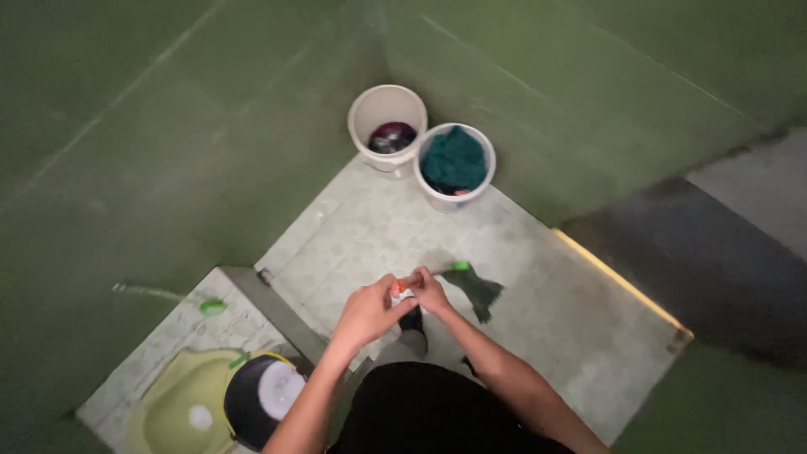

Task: Scrubbing the bathroom floor with a long-handled brush.

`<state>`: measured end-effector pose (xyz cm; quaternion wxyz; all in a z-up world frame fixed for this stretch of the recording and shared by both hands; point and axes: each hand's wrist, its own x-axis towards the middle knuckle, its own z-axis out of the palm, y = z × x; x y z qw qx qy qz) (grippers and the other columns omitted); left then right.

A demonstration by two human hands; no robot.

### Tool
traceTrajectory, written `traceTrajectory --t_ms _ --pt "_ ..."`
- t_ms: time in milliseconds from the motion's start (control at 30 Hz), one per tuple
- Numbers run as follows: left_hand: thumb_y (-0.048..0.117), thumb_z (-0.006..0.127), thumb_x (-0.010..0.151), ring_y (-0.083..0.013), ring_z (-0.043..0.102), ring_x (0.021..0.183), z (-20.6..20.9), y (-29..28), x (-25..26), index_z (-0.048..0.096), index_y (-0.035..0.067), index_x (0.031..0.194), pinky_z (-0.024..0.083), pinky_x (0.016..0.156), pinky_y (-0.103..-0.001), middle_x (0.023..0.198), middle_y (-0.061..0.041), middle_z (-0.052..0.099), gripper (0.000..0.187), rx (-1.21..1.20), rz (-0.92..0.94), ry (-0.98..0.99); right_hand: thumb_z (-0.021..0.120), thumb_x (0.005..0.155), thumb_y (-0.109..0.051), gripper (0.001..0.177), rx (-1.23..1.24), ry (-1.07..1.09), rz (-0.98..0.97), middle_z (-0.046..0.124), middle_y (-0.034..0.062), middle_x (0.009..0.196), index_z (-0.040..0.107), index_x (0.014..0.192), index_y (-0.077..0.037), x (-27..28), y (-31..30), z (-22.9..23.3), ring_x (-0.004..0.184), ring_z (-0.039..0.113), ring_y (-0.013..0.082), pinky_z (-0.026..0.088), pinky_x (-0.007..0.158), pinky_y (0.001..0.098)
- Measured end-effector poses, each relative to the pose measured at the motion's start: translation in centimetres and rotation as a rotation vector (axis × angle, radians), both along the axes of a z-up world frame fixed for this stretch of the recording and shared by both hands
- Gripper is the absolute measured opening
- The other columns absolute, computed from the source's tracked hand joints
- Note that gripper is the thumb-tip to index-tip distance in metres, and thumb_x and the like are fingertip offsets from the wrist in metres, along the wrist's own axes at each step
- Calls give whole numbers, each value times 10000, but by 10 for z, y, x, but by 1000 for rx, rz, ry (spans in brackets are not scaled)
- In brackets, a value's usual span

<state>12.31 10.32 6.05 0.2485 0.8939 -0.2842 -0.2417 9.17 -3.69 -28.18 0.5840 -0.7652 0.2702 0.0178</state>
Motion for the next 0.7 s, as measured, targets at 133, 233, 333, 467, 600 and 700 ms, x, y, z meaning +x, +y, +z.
traceTrajectory --t_ms 133,233,333,467,600,700 --pt "496 744 797 -346 710 708 2 3 -12 652 121 971 537 643 -475 719 -112 701 424 -79 81 2 675 953 -312 282 205 -257 219 662 50 928 622 1139 -107 48 1 8 870 616 143 536 815 347" --pt "466 733 817 -338 710 713 -45 -5 -18 677 121 945 536 647 -470 736 -107 708 372 -121 19 39 579 1039 -338 266 541 -308 297 605 21 1046 623 1139 -96 74 -6 -34 987 590 95 515 947 313" --pt "430 722 841 -328 708 732 -88 -26 -28 715 120 868 532 650 -467 753 -101 713 312 -122 -62 25 602 1006 -267 228 856 -306 327 539 18 1152 617 1134 -78 80 -16 -67 1090 564 92 498 1050 335" --pt "359 724 836 -326 702 757 -106 -41 -37 741 106 750 532 660 -457 786 -97 711 268 -213 -58 -134 617 914 -233 249 865 -387 294 572 -28 1114 638 1127 -106 31 -26 57 1100 571 57 489 1042 294" --pt "335 738 832 -311 706 734 -58 -49 -45 730 94 747 540 668 -432 790 -101 698 256 -322 -42 -109 714 918 -261 240 46 -244 483 565 75 826 626 1000 -54 25 -52 59 806 557 221 478 737 408" --pt "303 755 845 -302 697 725 -39 -60 -56 721 84 741 541 671 -421 765 -107 678 245 -408 -33 -100 701 707 -260 261 -137 -704 632 635 60 821 600 869 -82 7 -77 26 775 660 233 508 689 378"
